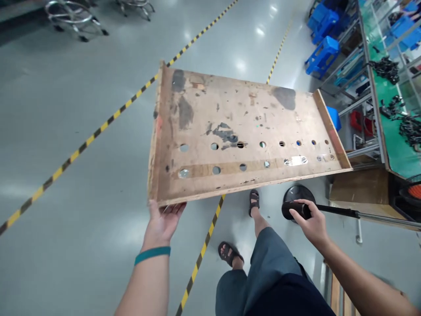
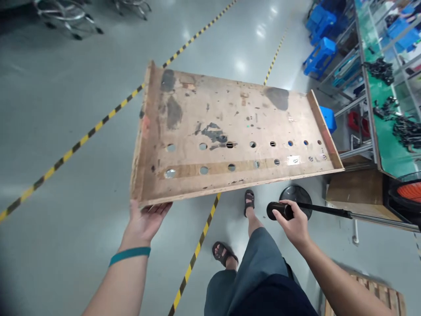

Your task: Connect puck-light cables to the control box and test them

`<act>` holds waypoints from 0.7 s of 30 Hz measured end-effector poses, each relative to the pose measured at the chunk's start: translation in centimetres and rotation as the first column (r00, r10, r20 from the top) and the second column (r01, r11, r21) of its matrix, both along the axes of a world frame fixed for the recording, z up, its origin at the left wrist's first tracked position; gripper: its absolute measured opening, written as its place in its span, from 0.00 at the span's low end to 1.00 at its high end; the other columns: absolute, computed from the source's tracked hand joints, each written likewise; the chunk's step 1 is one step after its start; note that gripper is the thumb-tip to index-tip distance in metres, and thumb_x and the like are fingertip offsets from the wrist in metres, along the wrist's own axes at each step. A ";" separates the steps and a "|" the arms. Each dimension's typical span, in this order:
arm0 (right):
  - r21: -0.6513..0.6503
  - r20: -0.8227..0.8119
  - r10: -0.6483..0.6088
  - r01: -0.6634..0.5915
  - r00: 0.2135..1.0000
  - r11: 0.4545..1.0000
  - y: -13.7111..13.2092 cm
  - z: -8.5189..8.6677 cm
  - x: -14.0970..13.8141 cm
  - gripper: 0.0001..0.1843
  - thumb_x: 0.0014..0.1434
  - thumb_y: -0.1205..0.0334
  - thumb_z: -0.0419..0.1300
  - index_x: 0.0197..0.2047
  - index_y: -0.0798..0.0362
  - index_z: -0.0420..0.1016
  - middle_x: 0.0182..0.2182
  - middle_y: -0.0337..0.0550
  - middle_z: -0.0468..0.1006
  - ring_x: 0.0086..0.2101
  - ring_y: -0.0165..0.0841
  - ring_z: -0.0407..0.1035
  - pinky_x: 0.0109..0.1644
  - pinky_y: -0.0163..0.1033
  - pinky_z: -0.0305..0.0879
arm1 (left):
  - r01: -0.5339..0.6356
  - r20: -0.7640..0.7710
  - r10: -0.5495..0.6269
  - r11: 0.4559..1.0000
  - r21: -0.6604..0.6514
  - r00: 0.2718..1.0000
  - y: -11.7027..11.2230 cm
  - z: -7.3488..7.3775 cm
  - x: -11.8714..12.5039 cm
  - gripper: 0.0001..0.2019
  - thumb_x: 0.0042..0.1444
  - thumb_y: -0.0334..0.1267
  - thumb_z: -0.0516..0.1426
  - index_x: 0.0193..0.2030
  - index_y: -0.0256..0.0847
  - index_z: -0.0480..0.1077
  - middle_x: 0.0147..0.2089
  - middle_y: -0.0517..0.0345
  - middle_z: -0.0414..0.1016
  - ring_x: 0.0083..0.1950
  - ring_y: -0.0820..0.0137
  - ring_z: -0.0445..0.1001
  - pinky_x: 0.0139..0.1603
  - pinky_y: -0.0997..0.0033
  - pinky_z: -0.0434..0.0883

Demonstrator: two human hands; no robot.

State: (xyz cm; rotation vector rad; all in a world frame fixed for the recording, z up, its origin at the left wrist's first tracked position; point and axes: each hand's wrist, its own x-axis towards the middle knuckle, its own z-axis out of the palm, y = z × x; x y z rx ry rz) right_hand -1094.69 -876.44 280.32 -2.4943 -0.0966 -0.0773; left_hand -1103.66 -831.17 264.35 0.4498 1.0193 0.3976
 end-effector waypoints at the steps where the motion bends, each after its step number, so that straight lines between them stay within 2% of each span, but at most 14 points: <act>1: 0.018 -0.014 -0.021 0.021 1.000 1.000 -0.6 0.3 1.4 0.24 0.57 0.41 0.70 0.48 0.49 0.79 0.42 0.44 0.84 0.39 0.41 0.79 0.43 0.44 0.77 | -0.001 -0.004 0.001 1.000 0.009 1.000 -0.2 0.0 0.0 0.22 0.71 0.57 0.52 0.48 0.39 0.74 0.57 0.46 0.78 0.62 0.59 0.76 0.78 0.41 0.58; 5: 0.101 0.008 -0.048 0.047 0.999 0.994 -2.2 1.7 8.3 0.24 0.57 0.43 0.70 0.50 0.49 0.78 0.45 0.47 0.83 0.43 0.42 0.78 0.50 0.48 0.76 | 0.025 -0.044 -0.023 0.998 0.050 0.999 -1.3 0.3 0.7 0.19 0.68 0.56 0.56 0.54 0.44 0.76 0.65 0.51 0.75 0.72 0.58 0.67 0.80 0.40 0.51; 8: 0.159 -0.001 -0.057 0.057 0.998 0.986 -3.2 2.4 13.3 0.23 0.57 0.45 0.71 0.50 0.49 0.77 0.46 0.47 0.83 0.46 0.42 0.77 0.55 0.50 0.74 | 0.019 -0.127 -0.007 0.996 0.092 0.992 -2.2 1.1 2.0 0.21 0.65 0.58 0.59 0.57 0.48 0.76 0.70 0.57 0.71 0.75 0.59 0.61 0.81 0.43 0.50; 10: 0.164 -0.037 -0.082 0.087 0.996 0.983 -4.0 2.6 16.3 0.24 0.56 0.45 0.71 0.49 0.49 0.77 0.46 0.46 0.83 0.46 0.42 0.77 0.56 0.50 0.73 | 0.007 -0.195 0.018 0.992 0.127 0.981 -2.7 1.7 2.9 0.22 0.63 0.59 0.60 0.57 0.51 0.76 0.71 0.61 0.70 0.77 0.59 0.59 0.81 0.44 0.50; 13: 0.128 -0.062 -0.127 0.135 0.990 0.983 -5.0 2.2 20.4 0.24 0.55 0.43 0.72 0.48 0.49 0.78 0.45 0.46 0.83 0.45 0.42 0.77 0.54 0.50 0.73 | -0.033 -0.292 0.077 0.988 0.153 0.953 -3.4 2.5 4.0 0.21 0.61 0.58 0.60 0.56 0.51 0.75 0.68 0.62 0.73 0.78 0.59 0.57 0.81 0.45 0.51; 16: 0.090 -0.037 -0.113 0.116 0.993 0.989 -5.1 1.4 24.0 0.24 0.56 0.43 0.71 0.49 0.50 0.79 0.46 0.46 0.83 0.45 0.42 0.77 0.54 0.49 0.73 | -0.057 -0.360 0.113 0.985 0.161 0.926 -3.9 3.2 4.8 0.23 0.59 0.61 0.61 0.54 0.51 0.75 0.67 0.61 0.73 0.78 0.60 0.57 0.80 0.47 0.53; 21: 0.033 -0.007 -0.045 0.045 0.999 0.998 -3.4 -0.8 28.4 0.27 0.56 0.41 0.71 0.51 0.50 0.78 0.47 0.47 0.83 0.46 0.43 0.77 0.56 0.51 0.73 | 0.101 -0.373 -0.014 0.971 0.216 0.928 -4.3 3.9 5.4 0.37 0.43 0.71 0.68 0.56 0.54 0.73 0.73 0.65 0.66 0.80 0.58 0.51 0.79 0.51 0.57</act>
